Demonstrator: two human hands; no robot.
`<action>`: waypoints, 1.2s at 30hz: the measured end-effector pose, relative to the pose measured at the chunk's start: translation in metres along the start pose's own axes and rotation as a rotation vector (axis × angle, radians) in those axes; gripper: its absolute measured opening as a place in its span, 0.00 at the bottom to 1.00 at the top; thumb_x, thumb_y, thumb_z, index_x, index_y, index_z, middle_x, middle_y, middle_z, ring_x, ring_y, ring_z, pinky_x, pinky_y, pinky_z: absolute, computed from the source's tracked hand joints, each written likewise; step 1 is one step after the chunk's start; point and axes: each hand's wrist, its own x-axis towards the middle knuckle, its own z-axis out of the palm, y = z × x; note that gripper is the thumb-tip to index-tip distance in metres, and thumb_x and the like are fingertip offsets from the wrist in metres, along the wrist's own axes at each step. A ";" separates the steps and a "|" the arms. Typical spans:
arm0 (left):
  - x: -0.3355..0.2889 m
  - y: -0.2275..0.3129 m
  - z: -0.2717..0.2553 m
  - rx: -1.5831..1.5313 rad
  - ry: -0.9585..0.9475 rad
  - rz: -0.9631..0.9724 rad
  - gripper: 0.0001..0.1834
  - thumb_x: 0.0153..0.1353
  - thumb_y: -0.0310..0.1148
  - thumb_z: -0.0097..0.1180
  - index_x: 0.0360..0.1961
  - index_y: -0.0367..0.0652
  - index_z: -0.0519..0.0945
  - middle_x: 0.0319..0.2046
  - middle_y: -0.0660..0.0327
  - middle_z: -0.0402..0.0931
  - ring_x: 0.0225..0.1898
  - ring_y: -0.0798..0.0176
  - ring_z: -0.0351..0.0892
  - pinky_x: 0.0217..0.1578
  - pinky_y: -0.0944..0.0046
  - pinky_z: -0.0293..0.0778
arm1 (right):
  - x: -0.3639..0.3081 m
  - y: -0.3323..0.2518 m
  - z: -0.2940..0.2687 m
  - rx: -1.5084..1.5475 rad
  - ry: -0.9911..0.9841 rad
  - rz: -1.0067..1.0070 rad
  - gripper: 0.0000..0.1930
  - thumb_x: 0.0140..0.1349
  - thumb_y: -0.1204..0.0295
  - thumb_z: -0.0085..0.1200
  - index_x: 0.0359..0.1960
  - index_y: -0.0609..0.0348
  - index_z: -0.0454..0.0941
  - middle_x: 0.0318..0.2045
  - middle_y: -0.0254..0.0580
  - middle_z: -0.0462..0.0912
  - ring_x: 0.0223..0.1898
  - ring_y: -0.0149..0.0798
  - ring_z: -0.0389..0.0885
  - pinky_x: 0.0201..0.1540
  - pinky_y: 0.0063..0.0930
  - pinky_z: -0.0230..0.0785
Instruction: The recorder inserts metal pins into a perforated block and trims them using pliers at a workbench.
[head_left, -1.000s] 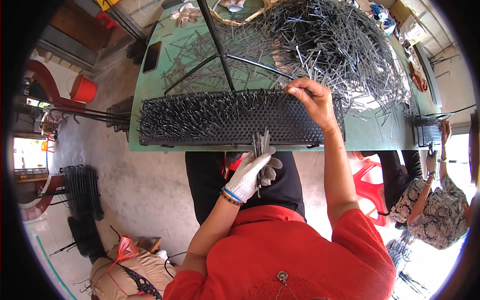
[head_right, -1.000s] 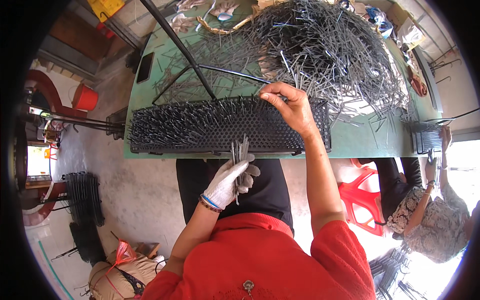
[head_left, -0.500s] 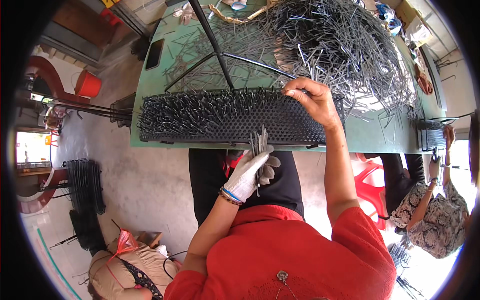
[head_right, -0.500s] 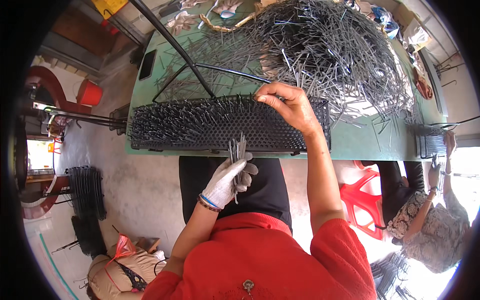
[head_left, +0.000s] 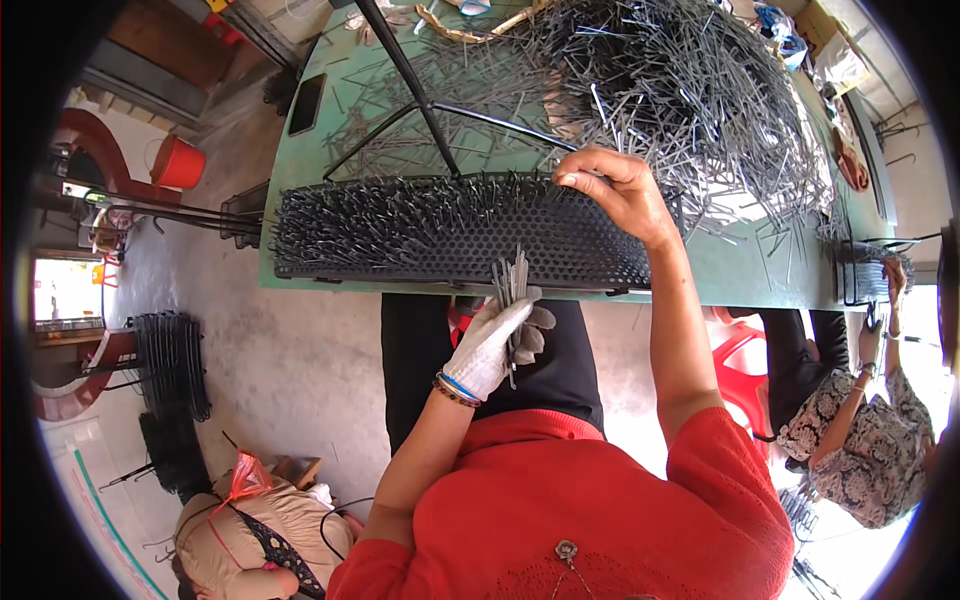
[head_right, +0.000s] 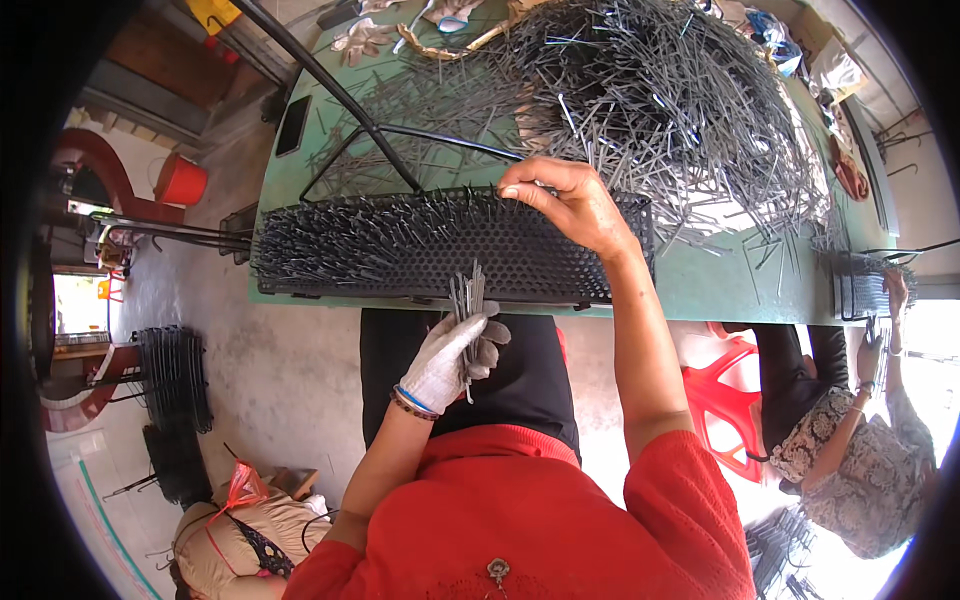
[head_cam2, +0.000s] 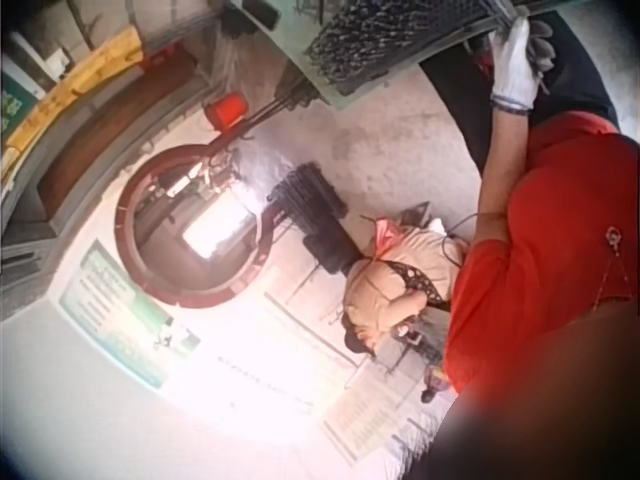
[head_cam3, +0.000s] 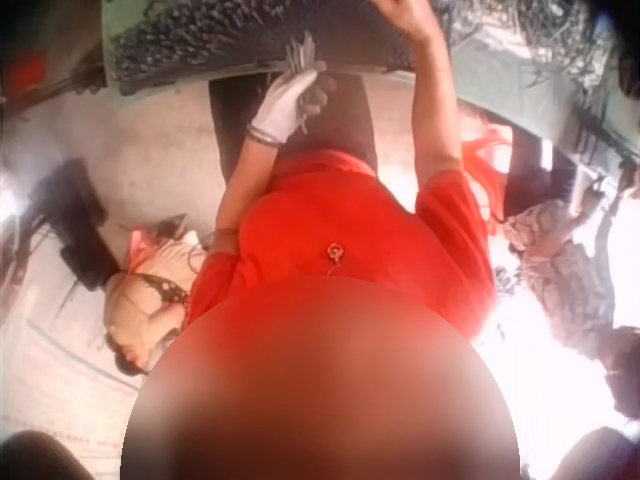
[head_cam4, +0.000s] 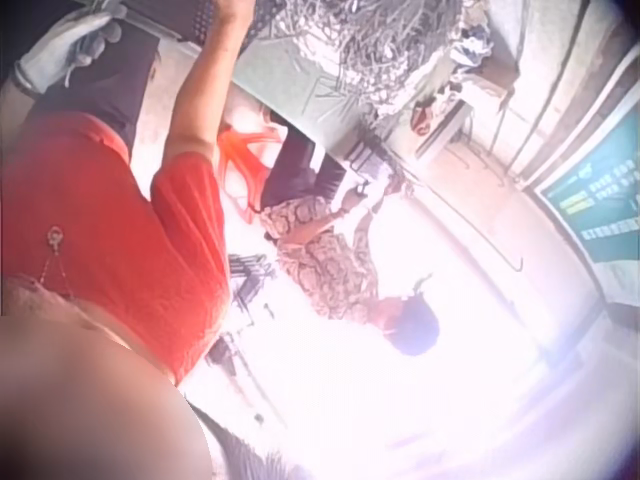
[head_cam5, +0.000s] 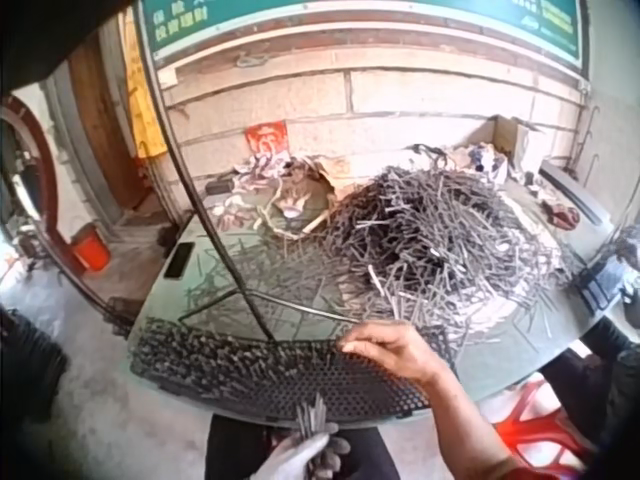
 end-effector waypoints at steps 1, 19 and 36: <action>0.000 0.000 0.000 0.000 0.000 -0.002 0.15 0.69 0.38 0.51 0.53 0.44 0.74 0.35 0.56 0.81 0.25 0.70 0.79 0.18 0.73 0.71 | 0.002 -0.001 0.000 -0.012 -0.009 0.002 0.06 0.62 0.73 0.59 0.37 0.62 0.82 0.34 0.38 0.84 0.38 0.33 0.82 0.44 0.27 0.74; 0.003 0.006 -0.002 0.016 -0.030 -0.031 0.13 0.70 0.38 0.50 0.51 0.45 0.74 0.34 0.57 0.80 0.24 0.72 0.78 0.18 0.74 0.69 | 0.009 0.003 -0.007 -0.087 -0.068 -0.039 0.06 0.61 0.73 0.60 0.37 0.62 0.82 0.34 0.37 0.85 0.38 0.32 0.82 0.44 0.26 0.74; 0.004 0.007 -0.007 0.019 -0.037 -0.052 0.10 0.69 0.39 0.51 0.43 0.44 0.75 0.34 0.58 0.81 0.24 0.72 0.79 0.18 0.73 0.70 | 0.006 -0.011 0.010 -0.325 0.003 -0.189 0.04 0.60 0.76 0.59 0.36 0.61 0.82 0.35 0.39 0.85 0.39 0.38 0.82 0.45 0.29 0.72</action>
